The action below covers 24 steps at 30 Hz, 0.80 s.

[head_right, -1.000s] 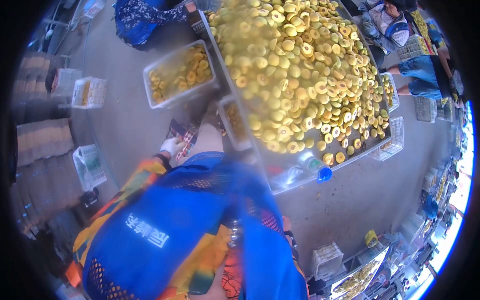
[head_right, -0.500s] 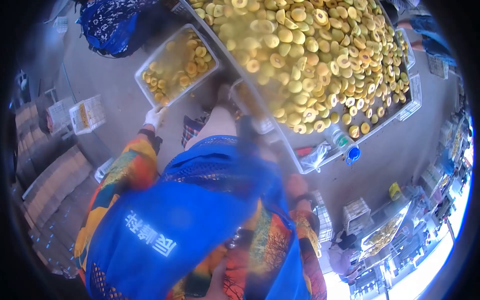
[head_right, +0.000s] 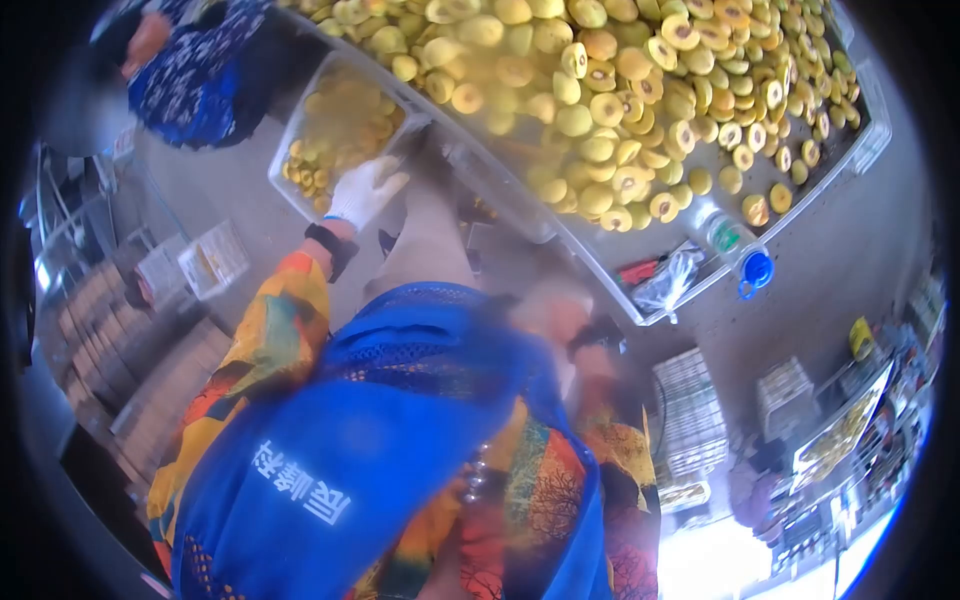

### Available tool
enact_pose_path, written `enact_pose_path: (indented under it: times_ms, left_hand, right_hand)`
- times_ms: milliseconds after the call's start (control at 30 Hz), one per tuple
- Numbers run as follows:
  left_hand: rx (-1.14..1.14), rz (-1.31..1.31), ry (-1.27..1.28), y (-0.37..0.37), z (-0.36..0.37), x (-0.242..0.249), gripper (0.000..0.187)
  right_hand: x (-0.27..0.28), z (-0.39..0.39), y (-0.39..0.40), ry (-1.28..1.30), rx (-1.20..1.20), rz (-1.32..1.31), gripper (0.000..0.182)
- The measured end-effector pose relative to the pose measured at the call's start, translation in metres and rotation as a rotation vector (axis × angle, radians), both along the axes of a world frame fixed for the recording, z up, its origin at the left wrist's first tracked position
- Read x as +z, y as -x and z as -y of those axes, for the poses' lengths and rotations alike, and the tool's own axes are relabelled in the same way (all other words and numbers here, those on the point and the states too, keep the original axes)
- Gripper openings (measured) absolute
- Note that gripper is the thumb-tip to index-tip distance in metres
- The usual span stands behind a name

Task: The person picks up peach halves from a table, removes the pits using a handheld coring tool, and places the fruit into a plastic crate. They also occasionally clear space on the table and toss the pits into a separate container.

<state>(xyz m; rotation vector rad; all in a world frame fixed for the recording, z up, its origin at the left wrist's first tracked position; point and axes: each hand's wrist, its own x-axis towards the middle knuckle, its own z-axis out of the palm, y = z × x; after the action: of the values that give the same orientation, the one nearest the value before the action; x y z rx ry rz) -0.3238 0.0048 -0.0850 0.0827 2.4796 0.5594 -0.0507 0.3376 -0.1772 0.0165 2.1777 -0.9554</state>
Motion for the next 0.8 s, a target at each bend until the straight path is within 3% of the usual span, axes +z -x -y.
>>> enact_pose_path:
  times_ms: [100,133,233,267,500,567,633,700,767,800]
  left_hand:
    - [0.094,0.101,-0.138,0.055,-0.023,-0.066,0.052]
    - [0.172,0.154,-0.205,0.07,-0.02,-0.104,0.054]
    - [0.558,0.489,-0.187,0.093,-0.054,-0.098,0.062]
    - [0.657,0.445,-0.234,0.095,-0.055,-0.117,0.066]
    - [0.71,0.4,0.019,0.118,-0.065,-0.161,0.065]
    - [0.674,0.32,0.003,0.119,-0.055,-0.172,0.055]
    - [0.572,0.223,-0.018,0.116,-0.041,-0.19,0.049]
    - [0.548,0.185,0.152,0.115,-0.063,-0.175,0.04]
    - [0.615,0.208,0.206,0.118,-0.074,-0.172,0.038]
    - [0.536,0.161,0.114,0.113,-0.062,-0.183,0.037]
  right_hand:
    - [-0.045,0.036,0.023,-0.047,-0.014,-0.009,0.018]
    - [-0.054,0.051,0.03,-0.031,-0.07,0.132,0.021]
    - [-0.096,0.1,0.021,0.151,-0.193,0.153,0.022]
    - [-0.12,0.114,0.013,0.11,-0.127,0.252,0.024]
    - [-0.187,0.178,0.071,0.153,0.081,0.475,0.029]
    - [-0.211,0.197,0.083,0.168,0.116,0.561,0.03]
    - [-0.253,0.225,0.064,0.132,0.147,0.444,0.04]
    - [-0.296,0.259,0.044,0.123,0.257,0.326,0.045]
    - [-0.317,0.285,0.046,0.19,0.341,0.399,0.056]
    - [-0.322,0.294,0.047,0.22,0.348,0.459,0.059]
